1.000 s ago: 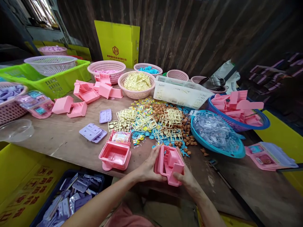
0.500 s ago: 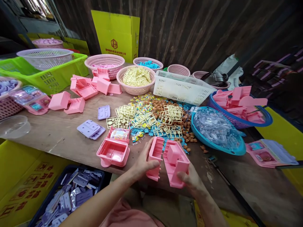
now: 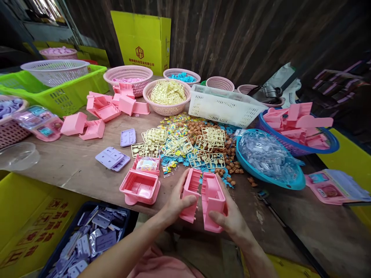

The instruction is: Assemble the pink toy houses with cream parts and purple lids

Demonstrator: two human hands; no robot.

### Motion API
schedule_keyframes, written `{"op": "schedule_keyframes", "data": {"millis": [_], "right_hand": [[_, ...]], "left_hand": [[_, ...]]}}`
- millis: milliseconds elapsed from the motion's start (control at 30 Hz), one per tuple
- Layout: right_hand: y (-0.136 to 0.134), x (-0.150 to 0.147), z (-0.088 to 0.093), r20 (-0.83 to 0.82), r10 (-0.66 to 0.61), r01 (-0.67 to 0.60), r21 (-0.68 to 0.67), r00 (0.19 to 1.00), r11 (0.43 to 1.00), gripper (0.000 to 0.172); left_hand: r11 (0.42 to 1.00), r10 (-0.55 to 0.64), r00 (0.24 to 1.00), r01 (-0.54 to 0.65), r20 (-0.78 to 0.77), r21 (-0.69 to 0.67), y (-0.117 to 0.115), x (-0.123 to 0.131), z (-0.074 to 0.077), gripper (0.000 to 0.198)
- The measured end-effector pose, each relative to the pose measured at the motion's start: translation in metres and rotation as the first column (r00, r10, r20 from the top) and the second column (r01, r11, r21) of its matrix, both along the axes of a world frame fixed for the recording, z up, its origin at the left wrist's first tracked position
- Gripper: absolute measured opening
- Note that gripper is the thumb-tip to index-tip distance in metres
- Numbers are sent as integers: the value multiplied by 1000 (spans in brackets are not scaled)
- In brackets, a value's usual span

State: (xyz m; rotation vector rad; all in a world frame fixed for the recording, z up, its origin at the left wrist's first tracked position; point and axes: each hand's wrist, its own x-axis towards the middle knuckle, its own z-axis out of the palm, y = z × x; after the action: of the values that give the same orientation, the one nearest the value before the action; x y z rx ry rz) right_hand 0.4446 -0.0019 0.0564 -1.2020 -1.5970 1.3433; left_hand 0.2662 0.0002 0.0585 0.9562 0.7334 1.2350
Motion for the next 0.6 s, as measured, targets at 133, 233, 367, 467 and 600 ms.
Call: {"op": "schedule_keyframes", "data": {"millis": [133,233,367,467,600], "right_hand": [[-1,-1,1,-4,5,-5,-17,1000,1000,101],[-2,-3,4,2,8,-8,-11,1000,1000,101],[-1,-3,5,8,2,-2,-7,1000,1000,101],[-1,-2,2,28,-13,13,-3,1000,1000,102],[0,1,-1,85,-3,2,9,996,1000,104]], "left_hand": [[1000,-29,1000,29,-11,-2,0,-2,-3,91],[1000,-16,999,16,-32,-5,0,-2,-3,93],[1000,-3,997,4,-74,13,0,-2,-2,93],[1000,-10,997,12,-74,22,-1,-2,-1,91],[999,-18,997,21,-78,37,-2,-3,-3,90]]}}
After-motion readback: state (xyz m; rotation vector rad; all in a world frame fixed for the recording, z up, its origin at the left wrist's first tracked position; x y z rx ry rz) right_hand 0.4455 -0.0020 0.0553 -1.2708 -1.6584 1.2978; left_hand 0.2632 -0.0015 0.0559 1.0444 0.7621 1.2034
